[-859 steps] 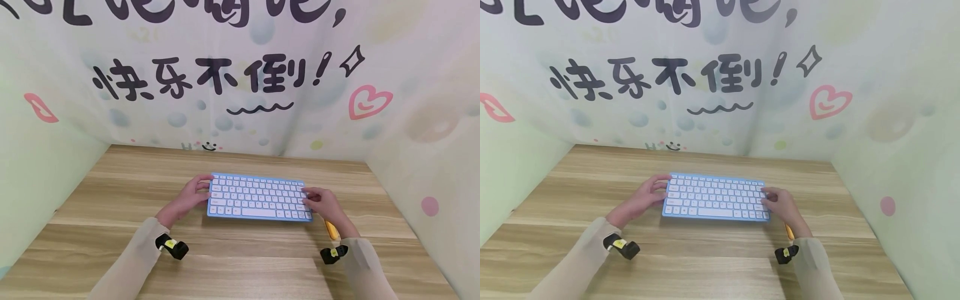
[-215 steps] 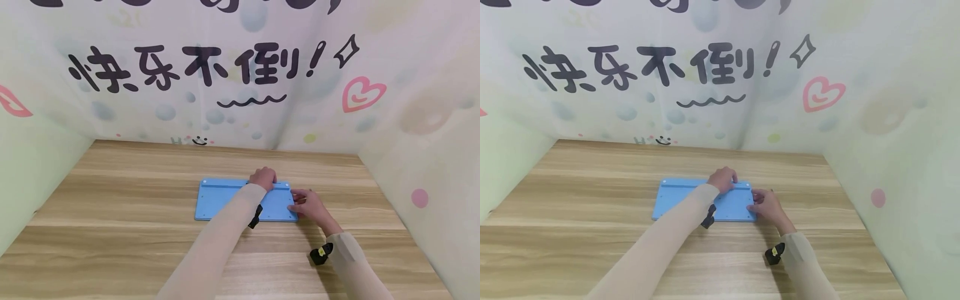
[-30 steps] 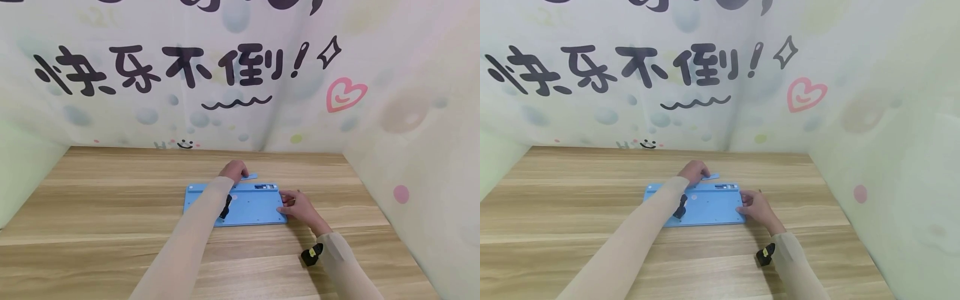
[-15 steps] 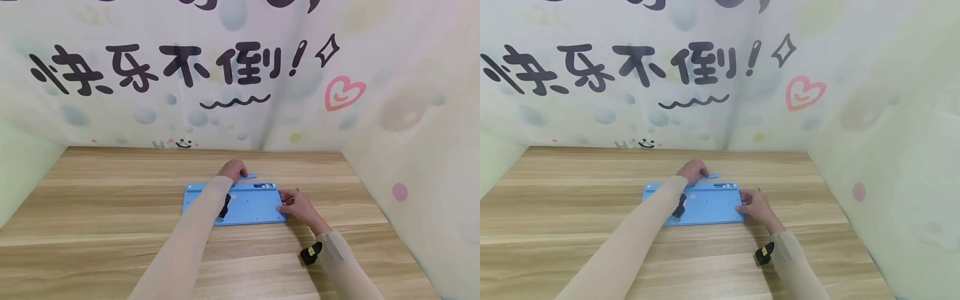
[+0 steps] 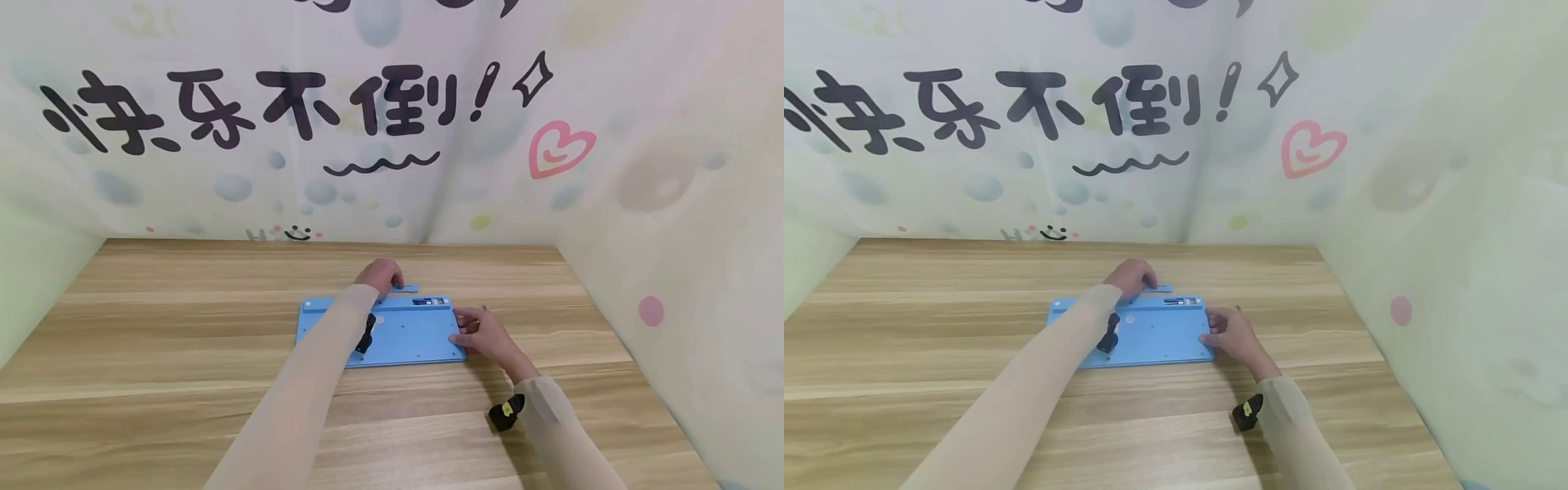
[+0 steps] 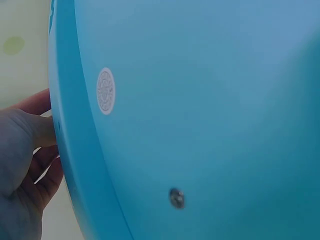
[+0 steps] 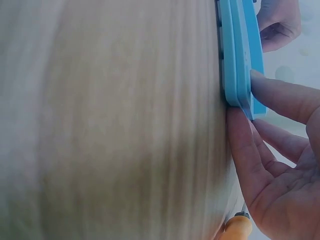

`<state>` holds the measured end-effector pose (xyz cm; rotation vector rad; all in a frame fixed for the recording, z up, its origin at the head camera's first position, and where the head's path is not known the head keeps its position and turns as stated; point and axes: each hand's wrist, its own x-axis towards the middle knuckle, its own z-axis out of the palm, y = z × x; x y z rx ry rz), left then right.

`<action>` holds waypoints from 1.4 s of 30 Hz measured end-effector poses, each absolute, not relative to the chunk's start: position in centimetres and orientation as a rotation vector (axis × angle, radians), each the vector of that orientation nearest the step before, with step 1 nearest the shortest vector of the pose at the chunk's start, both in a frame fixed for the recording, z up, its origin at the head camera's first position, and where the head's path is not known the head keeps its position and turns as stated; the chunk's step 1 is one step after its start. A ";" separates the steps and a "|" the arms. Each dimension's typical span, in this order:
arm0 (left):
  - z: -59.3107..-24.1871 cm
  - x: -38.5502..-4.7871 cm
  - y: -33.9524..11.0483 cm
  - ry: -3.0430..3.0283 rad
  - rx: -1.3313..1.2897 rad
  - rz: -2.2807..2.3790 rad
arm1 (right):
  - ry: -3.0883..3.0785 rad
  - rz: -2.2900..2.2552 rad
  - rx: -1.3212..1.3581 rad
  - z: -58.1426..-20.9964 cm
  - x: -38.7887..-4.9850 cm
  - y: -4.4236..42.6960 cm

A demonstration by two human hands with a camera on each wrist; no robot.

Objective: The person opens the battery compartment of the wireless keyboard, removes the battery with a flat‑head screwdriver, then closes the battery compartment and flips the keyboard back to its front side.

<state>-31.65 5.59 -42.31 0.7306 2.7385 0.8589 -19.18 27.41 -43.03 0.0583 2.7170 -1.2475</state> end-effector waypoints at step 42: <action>-40.3 -28.7 3.2 2.581 0.893 0.932 | 2.690 -1.296 0.074 -43.1 -19.1 27.4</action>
